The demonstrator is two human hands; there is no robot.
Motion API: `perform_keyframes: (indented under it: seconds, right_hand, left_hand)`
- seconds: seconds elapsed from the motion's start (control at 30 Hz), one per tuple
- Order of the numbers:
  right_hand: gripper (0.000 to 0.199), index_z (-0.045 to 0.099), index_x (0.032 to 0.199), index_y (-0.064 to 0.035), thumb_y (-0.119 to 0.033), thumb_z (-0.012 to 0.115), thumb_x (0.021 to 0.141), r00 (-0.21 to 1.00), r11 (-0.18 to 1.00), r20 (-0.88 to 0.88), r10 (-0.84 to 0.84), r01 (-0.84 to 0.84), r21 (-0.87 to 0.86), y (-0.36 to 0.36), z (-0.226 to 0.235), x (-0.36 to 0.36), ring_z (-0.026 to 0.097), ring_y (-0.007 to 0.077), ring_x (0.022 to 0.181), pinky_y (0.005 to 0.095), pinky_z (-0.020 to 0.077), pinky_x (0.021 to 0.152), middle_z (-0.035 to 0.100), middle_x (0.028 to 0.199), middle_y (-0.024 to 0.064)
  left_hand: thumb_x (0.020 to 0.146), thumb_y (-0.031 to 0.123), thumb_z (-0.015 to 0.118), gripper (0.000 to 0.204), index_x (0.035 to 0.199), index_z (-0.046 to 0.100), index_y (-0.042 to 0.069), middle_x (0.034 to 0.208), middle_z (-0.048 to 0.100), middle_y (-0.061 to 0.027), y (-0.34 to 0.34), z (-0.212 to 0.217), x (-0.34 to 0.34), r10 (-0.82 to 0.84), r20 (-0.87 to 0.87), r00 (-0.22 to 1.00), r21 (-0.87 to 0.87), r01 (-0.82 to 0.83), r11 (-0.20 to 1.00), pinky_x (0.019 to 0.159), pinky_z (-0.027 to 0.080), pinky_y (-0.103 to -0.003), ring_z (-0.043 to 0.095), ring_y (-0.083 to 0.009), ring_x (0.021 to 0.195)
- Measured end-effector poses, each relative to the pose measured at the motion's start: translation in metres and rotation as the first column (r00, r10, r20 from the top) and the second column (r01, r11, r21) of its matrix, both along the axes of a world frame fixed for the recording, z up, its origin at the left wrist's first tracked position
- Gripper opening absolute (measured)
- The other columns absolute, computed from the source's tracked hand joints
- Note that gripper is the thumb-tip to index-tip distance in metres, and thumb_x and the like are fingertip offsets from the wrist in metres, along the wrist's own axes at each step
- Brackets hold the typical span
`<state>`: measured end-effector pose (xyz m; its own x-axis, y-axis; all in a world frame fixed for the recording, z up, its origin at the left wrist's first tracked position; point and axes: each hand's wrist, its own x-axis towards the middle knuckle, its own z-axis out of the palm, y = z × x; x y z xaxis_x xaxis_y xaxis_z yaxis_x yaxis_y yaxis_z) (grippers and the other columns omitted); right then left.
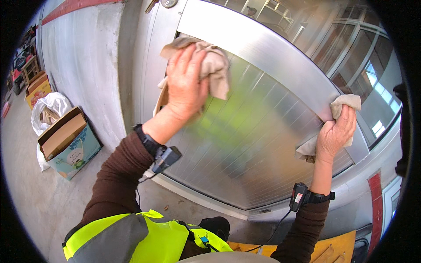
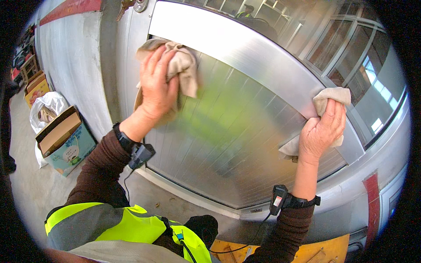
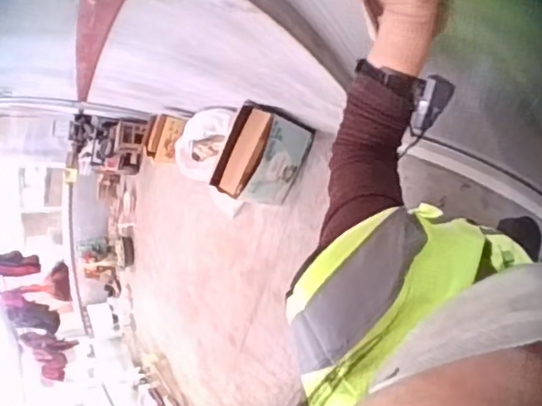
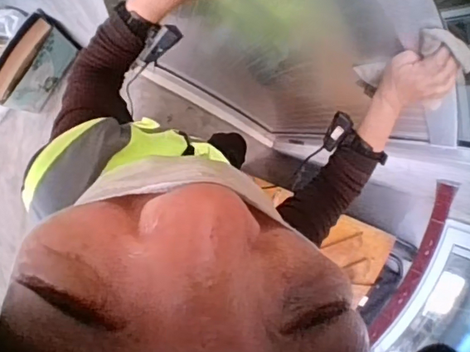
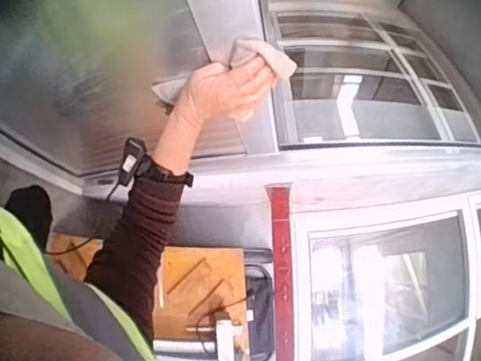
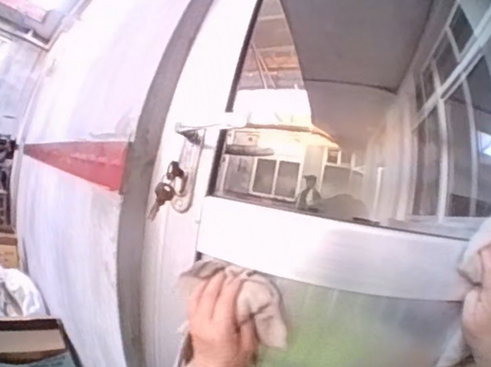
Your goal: The person wipes a large glass door with two cloths, using both hands to clean the surface and edges. The person moves around the door to reach different areas, including the frame and lower sections, and finishes by wiping the upper glass panel.
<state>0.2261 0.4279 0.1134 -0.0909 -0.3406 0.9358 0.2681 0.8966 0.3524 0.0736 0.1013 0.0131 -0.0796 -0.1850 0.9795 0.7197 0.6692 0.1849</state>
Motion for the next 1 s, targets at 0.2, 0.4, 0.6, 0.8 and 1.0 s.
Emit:
perform_keyframes:
  seconds: [0.2, 0.4, 0.6, 0.8, 1.0]
  right_hand:
    - [0.06, 0.052, 0.13, -0.0013, 0.005, 0.047, 0.07, 0.998, 0.999, -0.049, 0.029, -0.028, 0.025, 0.001, 0.002, -0.004, 0.043, 0.0355, 0.126, 0.046, 0.0293, 0.108, 0.052, 0.131, 0.0155]
    - [0.06, 0.053, 0.129, -0.0014, 0.003, 0.049, 0.07, 0.999, 0.998, -0.018, -0.034, 0.035, 0.053, 0.002, 0.003, 0.001, 0.045, 0.036, 0.125, 0.0464, 0.0311, 0.107, 0.053, 0.13, 0.0162]
    - [0.057, 0.055, 0.126, -0.004, 0.001, 0.052, 0.069, 0.999, 0.999, -0.035, 0.027, -0.026, 0.046, 0.006, 0.002, -0.002, 0.045, 0.0348, 0.123, 0.047, 0.0313, 0.107, 0.053, 0.129, 0.015]
    - [0.058, 0.056, 0.126, -0.0092, 0.002, 0.051, 0.069, 0.992, 0.995, -0.075, 0.097, -0.095, 0.026, -0.001, 0.0, -0.009, 0.046, 0.0325, 0.122, 0.0442, 0.0325, 0.103, 0.054, 0.127, 0.0087]
    - [0.058, 0.057, 0.125, -0.0094, 0.003, 0.05, 0.069, 0.986, 0.987, -0.04, 0.161, -0.161, 0.002, -0.008, 0.002, -0.006, 0.047, 0.0314, 0.123, 0.0436, 0.0322, 0.102, 0.056, 0.127, 0.008]
  left_hand:
    - [0.068, 0.01, 0.062, 0.048, 0.114, 0.057, 0.0, 0.119, 0.055, -0.0202, 0.059, 0.006, 0.031, -0.093, -0.142, 0.985, -0.194, 0.064, 0.979, 0.084, 0.047, -0.043, 0.054, -0.0348, 0.107]
    - [0.076, 0.012, 0.06, 0.039, 0.114, 0.06, 0.006, 0.115, 0.06, -0.0118, 0.045, 0.018, 0.025, -0.225, -0.286, 0.931, -0.608, 0.005, 0.794, 0.087, 0.048, -0.039, 0.059, -0.0269, 0.104]
    - [0.06, 0.0, 0.065, 0.053, 0.113, 0.062, 0.007, 0.113, 0.061, -0.0128, -0.028, 0.013, -0.016, 0.051, -0.286, 0.957, -0.22, -0.117, 0.968, 0.084, 0.047, -0.042, 0.059, -0.0321, 0.102]
    - [0.071, 0.004, 0.064, 0.043, 0.113, 0.063, 0.003, 0.116, 0.058, -0.0162, 0.02, 0.006, -0.011, 0.035, -0.158, 0.987, 0.018, -0.032, 0.999, 0.099, 0.039, -0.043, 0.053, -0.0355, 0.11]
    - [0.065, 0.002, 0.064, 0.052, 0.117, 0.061, 0.003, 0.119, 0.056, -0.0175, 0.061, 0.004, 0.018, -0.068, -0.167, 0.984, -0.18, 0.038, 0.983, 0.099, 0.038, -0.045, 0.051, -0.0364, 0.114]
